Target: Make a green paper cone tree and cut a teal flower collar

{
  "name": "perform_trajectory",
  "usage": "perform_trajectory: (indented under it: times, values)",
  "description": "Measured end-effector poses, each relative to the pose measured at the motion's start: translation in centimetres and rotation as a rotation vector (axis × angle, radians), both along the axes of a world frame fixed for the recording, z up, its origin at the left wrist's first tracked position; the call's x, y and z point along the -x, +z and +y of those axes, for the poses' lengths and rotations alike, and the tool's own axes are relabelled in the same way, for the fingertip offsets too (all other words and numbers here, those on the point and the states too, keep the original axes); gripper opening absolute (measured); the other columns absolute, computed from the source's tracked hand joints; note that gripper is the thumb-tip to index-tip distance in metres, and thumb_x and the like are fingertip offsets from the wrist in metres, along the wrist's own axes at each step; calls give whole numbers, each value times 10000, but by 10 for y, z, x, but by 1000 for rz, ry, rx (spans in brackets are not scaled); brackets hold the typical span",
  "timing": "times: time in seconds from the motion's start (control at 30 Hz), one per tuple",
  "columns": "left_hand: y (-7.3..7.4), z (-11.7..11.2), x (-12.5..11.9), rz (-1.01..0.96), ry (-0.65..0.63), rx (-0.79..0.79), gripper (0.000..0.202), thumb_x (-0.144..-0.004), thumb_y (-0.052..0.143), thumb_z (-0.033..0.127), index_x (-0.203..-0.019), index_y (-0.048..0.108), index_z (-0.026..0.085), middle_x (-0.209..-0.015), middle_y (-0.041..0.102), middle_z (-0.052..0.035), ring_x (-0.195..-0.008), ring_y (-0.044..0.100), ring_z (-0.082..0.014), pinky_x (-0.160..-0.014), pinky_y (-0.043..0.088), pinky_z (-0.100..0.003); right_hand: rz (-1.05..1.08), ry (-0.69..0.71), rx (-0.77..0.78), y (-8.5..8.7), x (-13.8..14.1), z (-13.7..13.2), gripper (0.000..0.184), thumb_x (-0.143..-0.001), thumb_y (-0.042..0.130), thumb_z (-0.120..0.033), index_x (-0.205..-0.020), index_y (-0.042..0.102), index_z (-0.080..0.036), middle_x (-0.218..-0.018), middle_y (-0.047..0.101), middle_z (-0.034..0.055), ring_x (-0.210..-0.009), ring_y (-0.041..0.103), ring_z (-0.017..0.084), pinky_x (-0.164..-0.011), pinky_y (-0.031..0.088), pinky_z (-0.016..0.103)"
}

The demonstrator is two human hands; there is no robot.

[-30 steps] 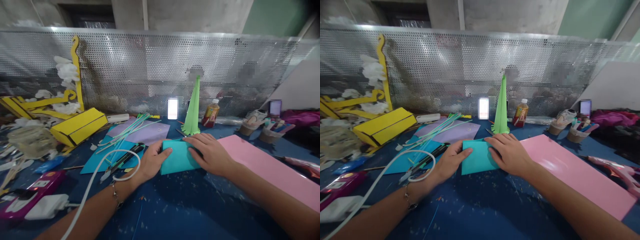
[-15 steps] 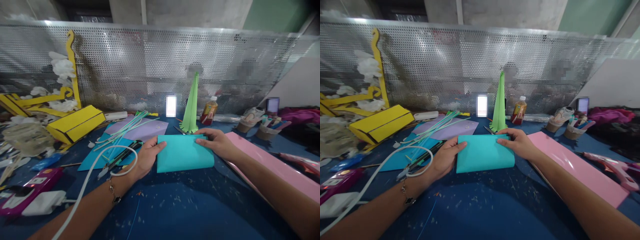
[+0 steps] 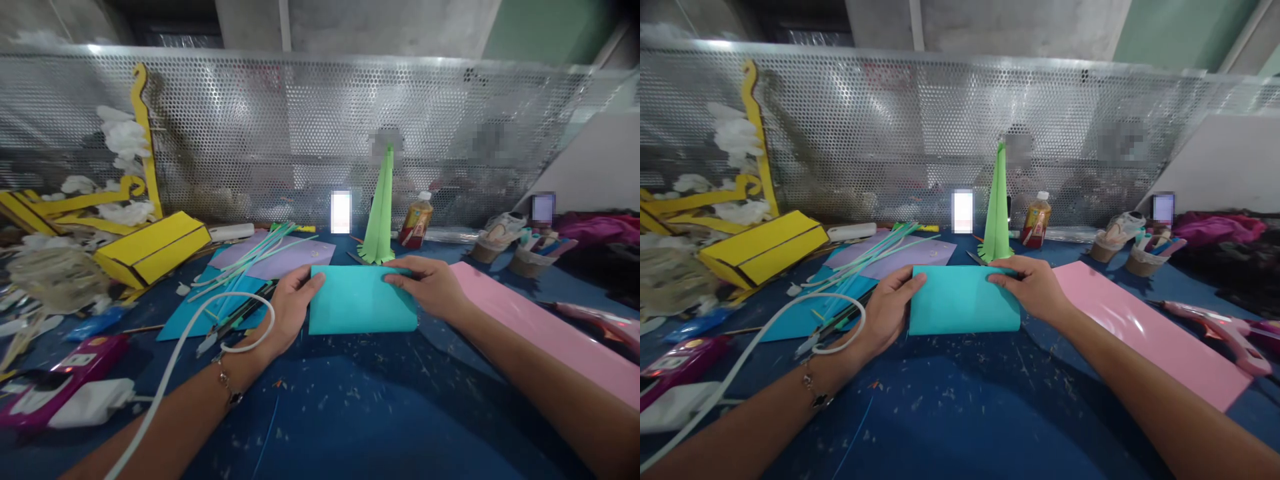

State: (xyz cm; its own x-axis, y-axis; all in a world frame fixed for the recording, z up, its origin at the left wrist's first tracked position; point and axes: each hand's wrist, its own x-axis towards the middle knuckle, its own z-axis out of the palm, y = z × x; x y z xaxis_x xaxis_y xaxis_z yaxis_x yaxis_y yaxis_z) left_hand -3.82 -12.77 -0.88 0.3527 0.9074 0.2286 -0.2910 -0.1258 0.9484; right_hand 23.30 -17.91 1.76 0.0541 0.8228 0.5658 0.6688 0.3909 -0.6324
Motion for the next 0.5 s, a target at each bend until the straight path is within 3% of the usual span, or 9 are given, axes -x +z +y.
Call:
perform_trajectory:
  times: [0.13, 0.27, 0.5]
  values:
    - [0, 2, 1, -9, 32, -44, 318, -850, 770, 406, -1086, 752, 193, -895, 741, -27, -778, 640, -179, -717, 499, -280, -28, -3, -41, -1, 0, 1, 278, -817, 791, -473, -990, 847, -262, -982, 823, 57, -900, 759, 267, -824, 604, 389]
    - [2, 3, 3, 18, 81, -84, 402, -832, 769, 326, -1218, 709, 230, -820, 705, 0, -695, 586, -149, -640, 448, -249, -75, -22, -85, 0, 0, 0, 296, -832, 783, -502, -998, 847, -265, -964, 821, 57, -881, 757, 259, -788, 607, 373]
    - [3, 4, 5, 87, 145, -142, 288, -829, 773, 337, -1096, 759, 229, -753, 647, 12, -679, 537, -148, -623, 402, -255, -106, -39, -53, 3, 4, -4, 308, -852, 761, -529, -1032, 846, -292, -975, 811, 54, -896, 744, 268, -798, 605, 388]
